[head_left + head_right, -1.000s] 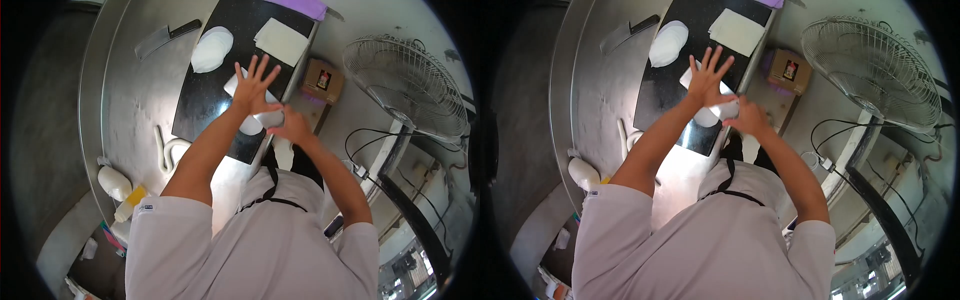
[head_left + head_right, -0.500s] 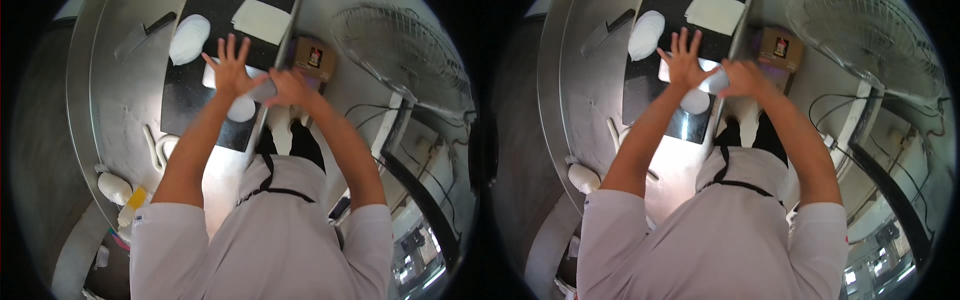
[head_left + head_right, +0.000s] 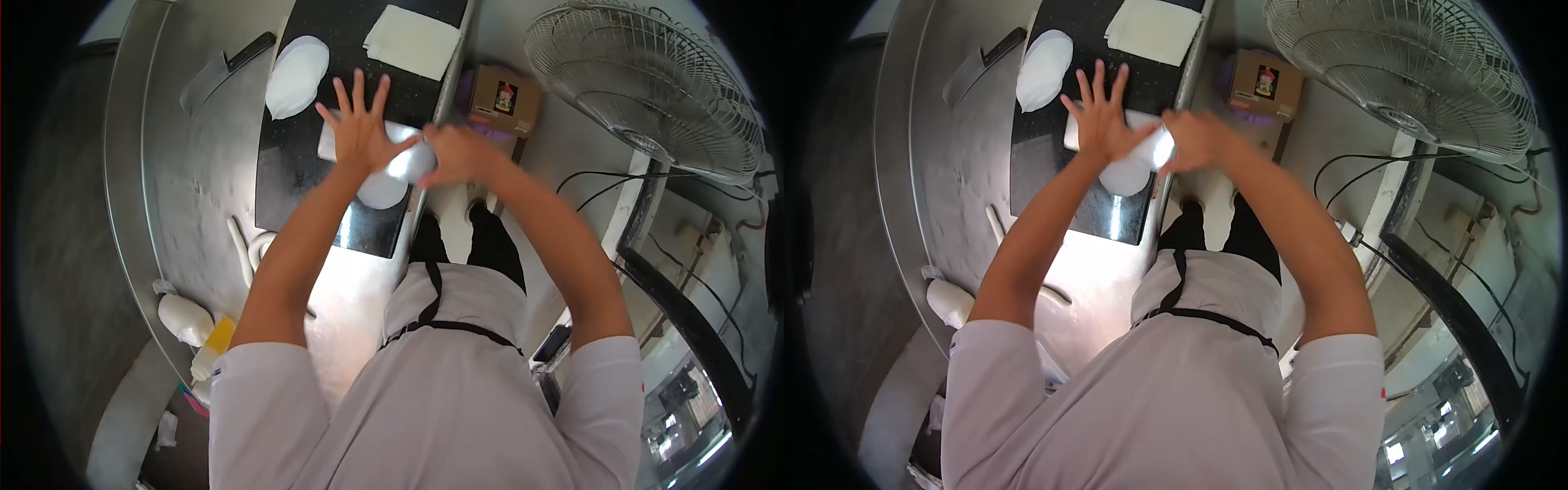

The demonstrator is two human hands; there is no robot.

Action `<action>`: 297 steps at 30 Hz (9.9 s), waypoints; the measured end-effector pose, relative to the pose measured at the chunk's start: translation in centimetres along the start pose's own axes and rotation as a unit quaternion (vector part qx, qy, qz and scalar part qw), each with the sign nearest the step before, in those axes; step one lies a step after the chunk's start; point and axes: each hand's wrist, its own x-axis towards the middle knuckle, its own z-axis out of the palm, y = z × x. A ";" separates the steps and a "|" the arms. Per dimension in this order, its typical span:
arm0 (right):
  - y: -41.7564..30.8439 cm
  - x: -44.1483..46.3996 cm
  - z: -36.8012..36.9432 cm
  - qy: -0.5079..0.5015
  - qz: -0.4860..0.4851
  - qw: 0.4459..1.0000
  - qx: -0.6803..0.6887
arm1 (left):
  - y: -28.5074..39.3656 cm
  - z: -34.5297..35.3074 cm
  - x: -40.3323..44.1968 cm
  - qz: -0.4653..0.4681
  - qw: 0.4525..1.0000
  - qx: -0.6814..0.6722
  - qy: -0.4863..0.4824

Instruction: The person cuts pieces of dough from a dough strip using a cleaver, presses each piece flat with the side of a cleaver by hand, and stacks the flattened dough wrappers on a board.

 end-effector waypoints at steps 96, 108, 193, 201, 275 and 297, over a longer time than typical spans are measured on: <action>-1.4 -4.7 -1.1 -0.013 0.132 0.953 0.272 | -12.1 -12.9 3.8 -0.264 0.768 -0.583 -0.011; 2.7 1.2 -6.6 -0.049 0.069 0.964 0.252 | -15.1 -8.2 1.5 -0.451 0.796 -0.403 0.017; 11.6 5.8 -3.6 0.248 0.197 0.947 0.057 | 4.6 -0.5 -3.4 -0.179 0.976 -0.108 -0.069; 6.5 5.9 -4.5 0.196 0.306 0.922 0.135 | 4.1 0.2 -4.4 -0.147 0.960 -0.224 0.076; -5.1 -6.5 7.9 0.036 0.194 0.976 0.093 | 0.0 0.2 -3.2 0.198 0.971 -0.083 -0.106; 2.9 0.5 -3.0 -0.015 0.051 0.998 -0.043 | 1.1 0.4 3.7 0.015 0.999 -0.010 0.038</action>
